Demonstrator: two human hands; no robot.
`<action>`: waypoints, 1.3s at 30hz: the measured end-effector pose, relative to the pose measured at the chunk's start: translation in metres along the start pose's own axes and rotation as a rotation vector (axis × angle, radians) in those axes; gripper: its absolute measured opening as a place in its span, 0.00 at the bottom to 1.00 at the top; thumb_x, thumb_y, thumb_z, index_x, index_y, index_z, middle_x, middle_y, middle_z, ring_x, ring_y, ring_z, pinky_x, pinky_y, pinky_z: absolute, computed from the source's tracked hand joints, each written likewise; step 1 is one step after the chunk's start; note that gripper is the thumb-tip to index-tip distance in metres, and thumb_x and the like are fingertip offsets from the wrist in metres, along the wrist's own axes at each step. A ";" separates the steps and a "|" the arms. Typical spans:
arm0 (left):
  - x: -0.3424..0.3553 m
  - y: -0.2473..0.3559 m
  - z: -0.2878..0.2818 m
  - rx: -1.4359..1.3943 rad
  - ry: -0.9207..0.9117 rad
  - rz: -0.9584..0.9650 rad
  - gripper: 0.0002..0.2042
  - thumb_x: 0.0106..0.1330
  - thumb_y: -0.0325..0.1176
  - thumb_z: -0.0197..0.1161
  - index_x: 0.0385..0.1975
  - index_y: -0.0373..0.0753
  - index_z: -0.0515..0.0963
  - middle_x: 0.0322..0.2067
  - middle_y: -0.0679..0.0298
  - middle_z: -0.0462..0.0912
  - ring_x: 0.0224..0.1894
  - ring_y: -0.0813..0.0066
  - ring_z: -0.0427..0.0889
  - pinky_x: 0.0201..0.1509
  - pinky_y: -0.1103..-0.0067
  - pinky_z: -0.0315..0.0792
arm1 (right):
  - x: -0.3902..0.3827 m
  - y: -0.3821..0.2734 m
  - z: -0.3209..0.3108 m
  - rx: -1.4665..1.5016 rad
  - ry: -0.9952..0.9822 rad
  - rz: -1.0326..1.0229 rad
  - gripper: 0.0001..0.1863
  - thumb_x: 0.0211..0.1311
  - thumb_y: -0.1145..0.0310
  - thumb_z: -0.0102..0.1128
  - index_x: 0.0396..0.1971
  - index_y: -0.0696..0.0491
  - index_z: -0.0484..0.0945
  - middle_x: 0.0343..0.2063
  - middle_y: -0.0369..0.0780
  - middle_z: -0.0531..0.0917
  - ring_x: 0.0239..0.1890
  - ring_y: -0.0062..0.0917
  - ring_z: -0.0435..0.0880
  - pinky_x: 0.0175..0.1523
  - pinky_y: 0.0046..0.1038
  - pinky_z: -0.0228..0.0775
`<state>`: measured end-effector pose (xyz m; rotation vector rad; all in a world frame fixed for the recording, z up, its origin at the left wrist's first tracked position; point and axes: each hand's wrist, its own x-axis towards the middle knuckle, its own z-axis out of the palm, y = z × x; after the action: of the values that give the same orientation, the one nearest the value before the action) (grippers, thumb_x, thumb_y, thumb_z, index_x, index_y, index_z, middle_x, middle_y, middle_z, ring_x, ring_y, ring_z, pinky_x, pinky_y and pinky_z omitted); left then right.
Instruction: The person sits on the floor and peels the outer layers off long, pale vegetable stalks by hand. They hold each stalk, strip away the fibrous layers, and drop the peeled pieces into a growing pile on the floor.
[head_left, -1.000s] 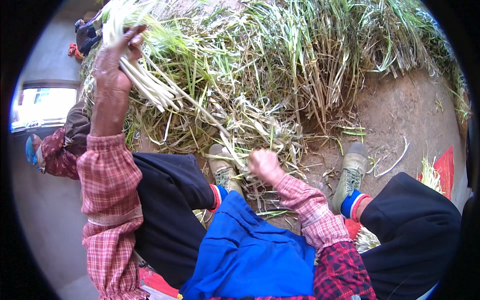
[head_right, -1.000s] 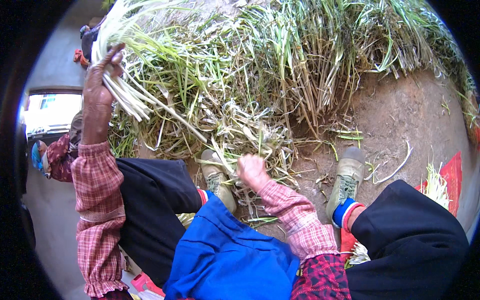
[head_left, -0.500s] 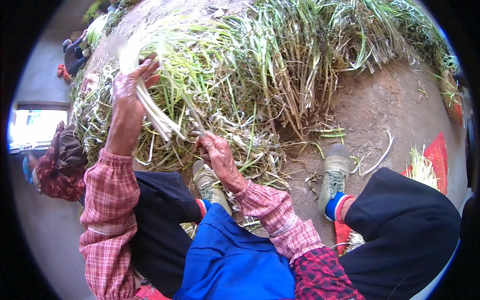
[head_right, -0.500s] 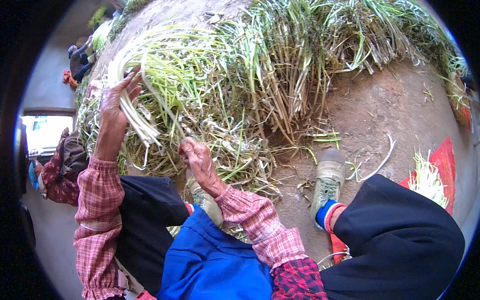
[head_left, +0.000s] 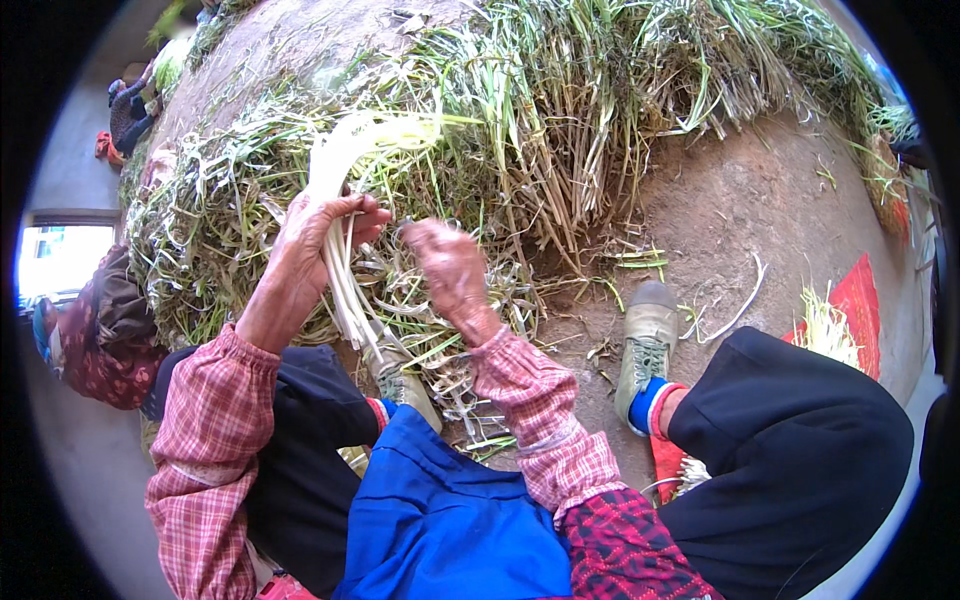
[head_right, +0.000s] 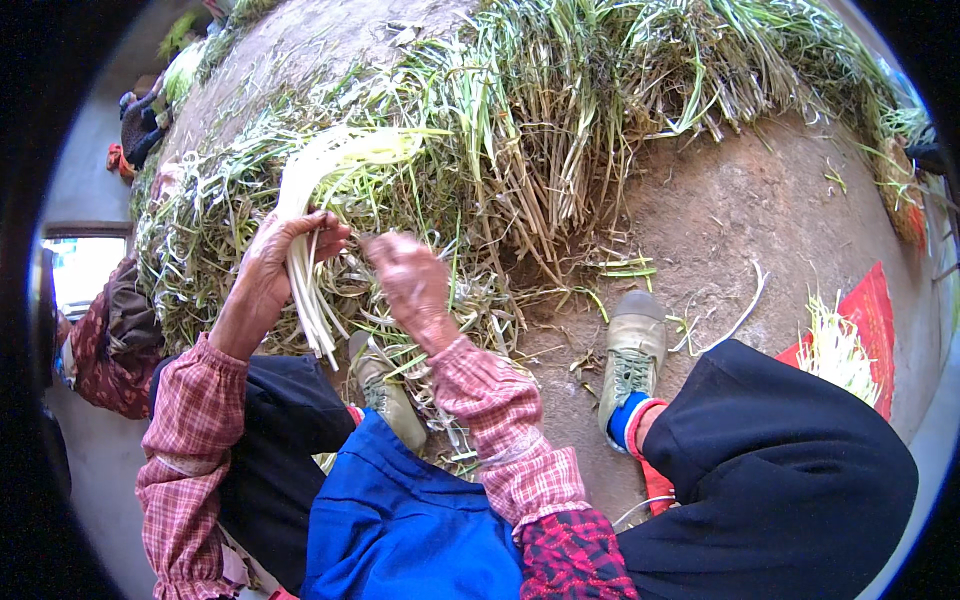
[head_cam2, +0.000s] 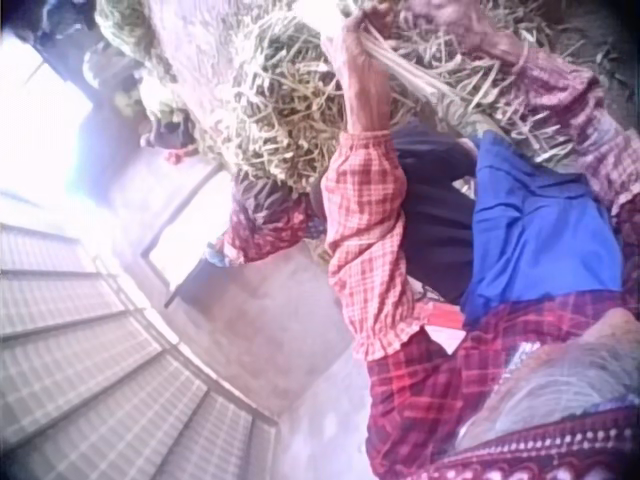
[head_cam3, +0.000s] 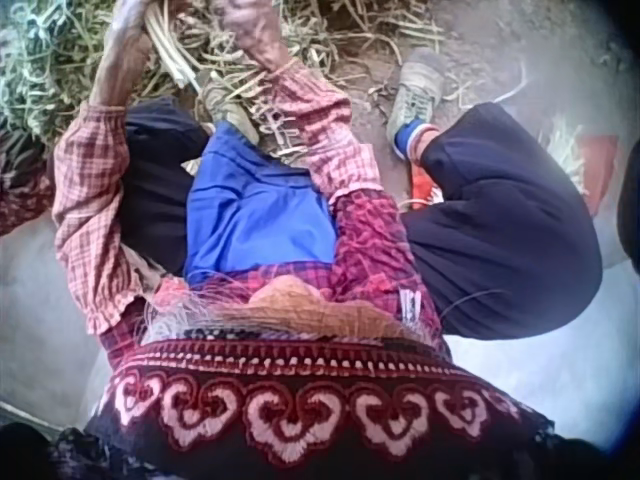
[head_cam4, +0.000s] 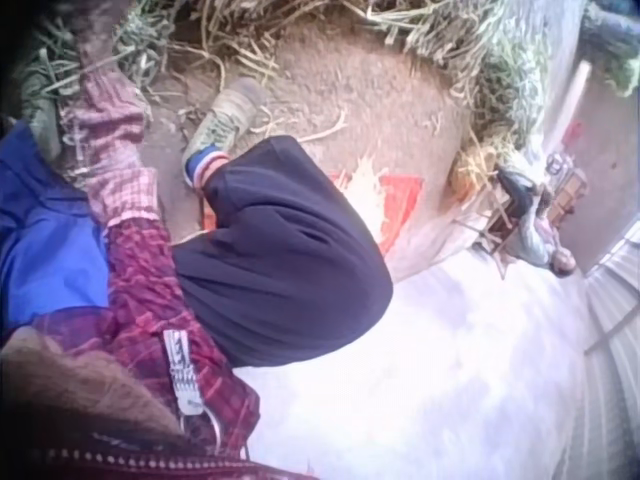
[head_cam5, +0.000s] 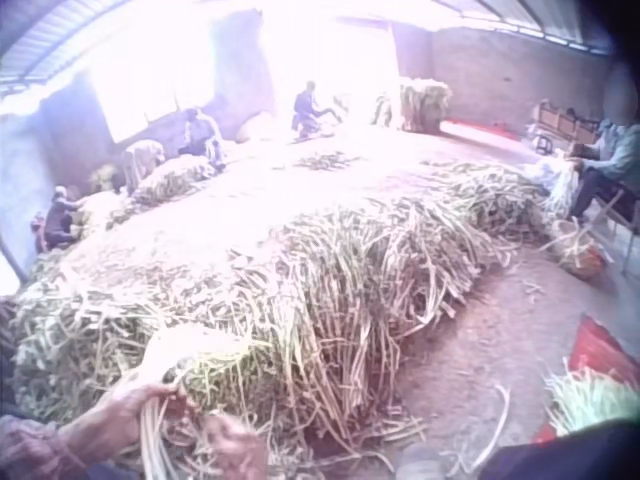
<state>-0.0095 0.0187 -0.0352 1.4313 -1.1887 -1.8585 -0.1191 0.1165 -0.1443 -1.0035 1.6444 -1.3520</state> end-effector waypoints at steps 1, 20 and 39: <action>-0.003 0.004 0.013 -0.009 0.035 0.003 0.09 0.59 0.23 0.57 0.39 0.30 0.69 0.29 0.56 0.80 0.32 0.65 0.83 0.35 0.75 0.81 | 0.005 0.022 -0.009 -0.338 0.380 -0.138 0.19 0.63 0.51 0.49 0.26 0.52 0.78 0.21 0.36 0.79 0.21 0.22 0.76 0.23 0.24 0.70; 0.003 0.013 0.017 -0.216 -0.046 -0.074 0.08 0.67 0.30 0.51 0.41 0.32 0.68 0.16 0.74 0.61 0.13 0.88 0.59 0.12 0.89 0.55 | 0.039 0.105 -0.066 -0.555 0.452 -0.156 0.12 0.47 0.63 0.62 0.32 0.52 0.78 0.32 0.42 0.78 0.35 0.38 0.78 0.36 0.38 0.69; 0.007 -0.005 0.023 0.141 0.062 0.269 0.17 0.56 0.25 0.62 0.45 0.31 0.72 0.40 0.56 0.80 0.37 0.73 0.81 0.32 0.84 0.78 | -0.028 -0.002 0.007 0.412 0.098 0.065 0.08 0.50 0.73 0.62 0.30 0.57 0.74 0.19 0.38 0.80 0.21 0.22 0.80 0.28 0.24 0.71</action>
<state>-0.0325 0.0232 -0.0412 1.3170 -1.4276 -1.5646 -0.1019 0.1391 -0.1407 -0.6446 1.3739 -1.6309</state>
